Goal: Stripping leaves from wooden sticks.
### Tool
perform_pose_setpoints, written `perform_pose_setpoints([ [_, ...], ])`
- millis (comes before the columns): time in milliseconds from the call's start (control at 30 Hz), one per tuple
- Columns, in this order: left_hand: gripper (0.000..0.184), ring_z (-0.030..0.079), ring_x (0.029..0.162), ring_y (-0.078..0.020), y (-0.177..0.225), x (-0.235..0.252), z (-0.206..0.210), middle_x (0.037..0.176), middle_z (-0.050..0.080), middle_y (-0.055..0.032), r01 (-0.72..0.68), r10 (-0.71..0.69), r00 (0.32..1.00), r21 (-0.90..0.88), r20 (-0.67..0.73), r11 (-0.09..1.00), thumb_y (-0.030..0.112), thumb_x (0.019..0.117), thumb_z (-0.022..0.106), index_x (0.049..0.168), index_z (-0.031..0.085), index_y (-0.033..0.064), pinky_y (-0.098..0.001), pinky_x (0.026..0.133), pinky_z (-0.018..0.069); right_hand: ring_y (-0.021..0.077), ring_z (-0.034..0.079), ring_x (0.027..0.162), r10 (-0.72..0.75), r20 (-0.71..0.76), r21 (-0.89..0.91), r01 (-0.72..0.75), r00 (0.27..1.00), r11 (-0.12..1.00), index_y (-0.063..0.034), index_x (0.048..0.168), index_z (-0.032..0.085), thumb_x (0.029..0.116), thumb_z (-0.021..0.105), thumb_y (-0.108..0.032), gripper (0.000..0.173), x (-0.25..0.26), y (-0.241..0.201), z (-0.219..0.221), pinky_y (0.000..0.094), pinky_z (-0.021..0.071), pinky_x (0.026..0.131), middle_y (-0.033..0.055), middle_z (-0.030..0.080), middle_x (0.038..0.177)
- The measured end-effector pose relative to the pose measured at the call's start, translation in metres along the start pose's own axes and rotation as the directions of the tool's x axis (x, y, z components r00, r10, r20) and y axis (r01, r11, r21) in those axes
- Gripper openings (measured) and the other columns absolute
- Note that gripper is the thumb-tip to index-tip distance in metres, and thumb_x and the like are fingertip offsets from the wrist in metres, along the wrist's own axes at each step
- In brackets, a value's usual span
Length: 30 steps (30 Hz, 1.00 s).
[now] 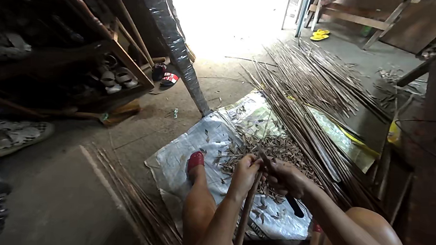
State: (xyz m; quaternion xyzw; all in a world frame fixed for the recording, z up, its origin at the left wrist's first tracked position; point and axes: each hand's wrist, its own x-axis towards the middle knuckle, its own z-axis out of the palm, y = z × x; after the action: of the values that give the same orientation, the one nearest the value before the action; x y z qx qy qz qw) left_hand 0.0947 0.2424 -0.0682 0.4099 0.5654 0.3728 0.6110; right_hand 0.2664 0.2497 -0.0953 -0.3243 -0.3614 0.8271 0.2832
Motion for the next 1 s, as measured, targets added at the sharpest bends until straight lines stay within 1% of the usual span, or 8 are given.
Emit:
perform_pose_setpoints([
  [100,0.013,0.064,0.063,-0.0096,-0.001,-0.001,-0.003,0.085,0.064,-0.0062,-0.004,0.004,1.0,0.0,0.015,1.0,0.004,0.1064,0.048,0.111,0.057,-0.0042,-0.0239,0.058,0.057,-0.0007,0.043,0.048,-0.024,0.004,-0.007,0.024,1.0,1.0,-0.0135,0.147,0.045,0.106,0.045,-0.031,0.044,0.002,0.002,0.001,0.0146,0.036,0.042,-0.0031,0.058,0.079],
  [233,0.021,0.067,0.069,-0.0115,0.003,-0.005,-0.009,0.091,0.067,-0.0071,0.024,-0.017,0.994,-0.068,0.11,0.997,0.004,0.1068,0.043,0.121,0.056,-0.0045,-0.0264,0.064,0.0588,-0.0003,0.044,0.048,-0.016,-0.035,0.02,0.017,0.999,1.0,-0.0143,0.143,0.049,0.1067,0.044,-0.034,0.042,0.002,0.0,-0.004,0.0149,0.0373,0.042,-0.0039,0.057,0.077],
  [533,0.016,0.068,0.063,-0.0128,0.007,-0.007,-0.005,0.079,0.068,-0.0065,0.102,-0.1,0.99,-0.022,0.099,0.995,0.007,0.1073,0.049,0.11,0.06,-0.004,-0.0266,0.059,0.0595,-0.0005,0.041,0.047,-0.195,-0.26,-0.191,0.148,0.946,0.97,-0.0026,0.141,0.053,0.109,0.041,-0.018,0.037,-0.001,-0.007,0.006,0.0159,0.0364,0.042,-0.0063,0.053,0.069],
  [600,0.015,0.066,0.06,-0.0116,0.009,-0.01,-0.001,0.075,0.065,-0.0052,0.132,-0.126,0.988,-0.058,0.092,0.99,0.008,0.1082,0.047,0.109,0.058,-0.0029,-0.025,0.056,0.0582,-0.0024,0.045,0.055,-0.333,-0.251,-0.434,0.202,0.909,0.878,0.001,0.14,0.056,0.1076,0.046,-0.017,0.038,0.001,-0.006,0.004,0.0153,0.0401,0.05,-0.0058,0.058,0.079],
  [667,0.015,0.065,0.058,-0.0108,0.011,-0.011,0.0,0.073,0.064,-0.0044,0.139,-0.133,0.988,-0.067,0.085,0.988,0.007,0.1083,0.046,0.11,0.057,-0.0027,-0.0242,0.054,0.0573,-0.0029,0.057,0.08,-0.453,-0.181,-0.65,0.239,0.873,0.721,0.0019,0.141,0.056,0.1077,0.048,-0.02,0.041,0.004,-0.001,-0.003,0.016,0.0476,0.073,0.003,0.069,0.11],
  [767,0.014,0.064,0.056,-0.0104,0.009,-0.011,-0.001,0.072,0.064,-0.0042,0.134,-0.13,0.988,-0.047,0.084,0.99,0.009,0.1085,0.047,0.11,0.057,-0.0018,-0.0238,0.052,0.0563,0.0166,0.065,0.119,-0.553,-0.089,-0.815,0.259,0.828,0.518,-0.0008,0.143,0.057,0.1074,0.047,-0.027,0.046,0.01,0.006,-0.016,0.0359,0.0489,0.105,0.015,0.066,0.132],
  [867,0.015,0.062,0.054,-0.0086,0.01,-0.012,-0.001,0.071,0.063,-0.0029,0.117,-0.115,0.99,-0.02,0.078,0.993,0.01,0.1084,0.048,0.111,0.058,-0.0016,-0.0213,0.049,0.054,0.0249,0.066,0.116,-0.602,-0.081,-0.894,0.21,0.795,0.397,-0.0054,0.144,0.059,0.107,0.047,-0.027,0.044,0.009,0.005,-0.017,0.0457,0.051,0.101,0.0156,0.068,0.128],
  [1000,0.017,0.06,0.052,-0.0073,0.011,-0.011,-0.001,0.071,0.061,-0.0024,0.107,-0.107,0.991,0.01,0.078,0.994,0.011,0.109,0.047,0.11,0.058,-0.0012,-0.0203,0.049,0.0525,0.0351,0.072,0.093,-0.685,-0.053,-0.973,0.118,0.727,0.199,-0.0068,0.14,0.063,0.1029,0.056,-0.02,0.04,0.006,0.004,-0.011,0.0553,0.057,0.079,0.0185,0.072,0.114],
])
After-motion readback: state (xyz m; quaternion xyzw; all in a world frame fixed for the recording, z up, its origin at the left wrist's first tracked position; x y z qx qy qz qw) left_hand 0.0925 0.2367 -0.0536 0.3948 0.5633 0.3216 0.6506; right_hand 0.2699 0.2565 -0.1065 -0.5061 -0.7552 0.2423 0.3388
